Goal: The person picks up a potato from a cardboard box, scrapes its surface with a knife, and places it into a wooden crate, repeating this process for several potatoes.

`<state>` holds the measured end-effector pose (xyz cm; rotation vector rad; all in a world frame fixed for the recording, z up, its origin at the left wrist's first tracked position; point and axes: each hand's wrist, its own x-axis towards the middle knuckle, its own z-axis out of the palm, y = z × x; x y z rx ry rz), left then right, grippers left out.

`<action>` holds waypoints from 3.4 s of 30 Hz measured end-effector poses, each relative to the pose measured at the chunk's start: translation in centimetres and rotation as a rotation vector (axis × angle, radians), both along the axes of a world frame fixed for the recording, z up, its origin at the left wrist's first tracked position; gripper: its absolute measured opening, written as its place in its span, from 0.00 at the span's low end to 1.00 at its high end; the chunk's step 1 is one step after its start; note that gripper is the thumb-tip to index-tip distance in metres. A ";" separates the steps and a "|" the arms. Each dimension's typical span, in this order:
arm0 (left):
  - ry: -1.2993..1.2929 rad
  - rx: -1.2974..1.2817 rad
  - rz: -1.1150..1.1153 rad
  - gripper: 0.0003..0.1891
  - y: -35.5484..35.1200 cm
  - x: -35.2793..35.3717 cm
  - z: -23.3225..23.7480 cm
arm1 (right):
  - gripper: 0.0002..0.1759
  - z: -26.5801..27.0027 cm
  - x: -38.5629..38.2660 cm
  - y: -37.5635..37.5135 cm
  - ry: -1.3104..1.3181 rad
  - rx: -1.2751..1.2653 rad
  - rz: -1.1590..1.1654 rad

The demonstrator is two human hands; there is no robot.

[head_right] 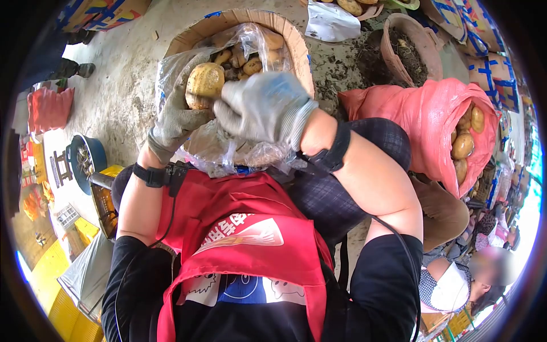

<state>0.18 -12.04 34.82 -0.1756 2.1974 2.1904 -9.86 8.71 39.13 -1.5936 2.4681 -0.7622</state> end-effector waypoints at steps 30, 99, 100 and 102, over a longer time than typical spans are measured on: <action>-0.056 0.372 0.276 0.37 -0.1 0.9 -3.5 | 0.20 -1.2 -1.4 -1.1 -0.047 -0.133 -0.163; -0.133 0.930 0.162 0.26 0.7 0.2 -1.3 | 0.18 -0.7 -2.1 -0.5 -0.191 -0.063 -0.140; -0.114 0.773 0.218 0.27 1.1 0.1 -1.6 | 0.18 -0.5 -1.5 -0.5 -0.191 -0.063 -0.139; -0.094 0.616 0.278 0.28 1.2 0.2 -1.6 | 0.18 -0.3 -0.3 -0.5 -0.064 0.064 0.070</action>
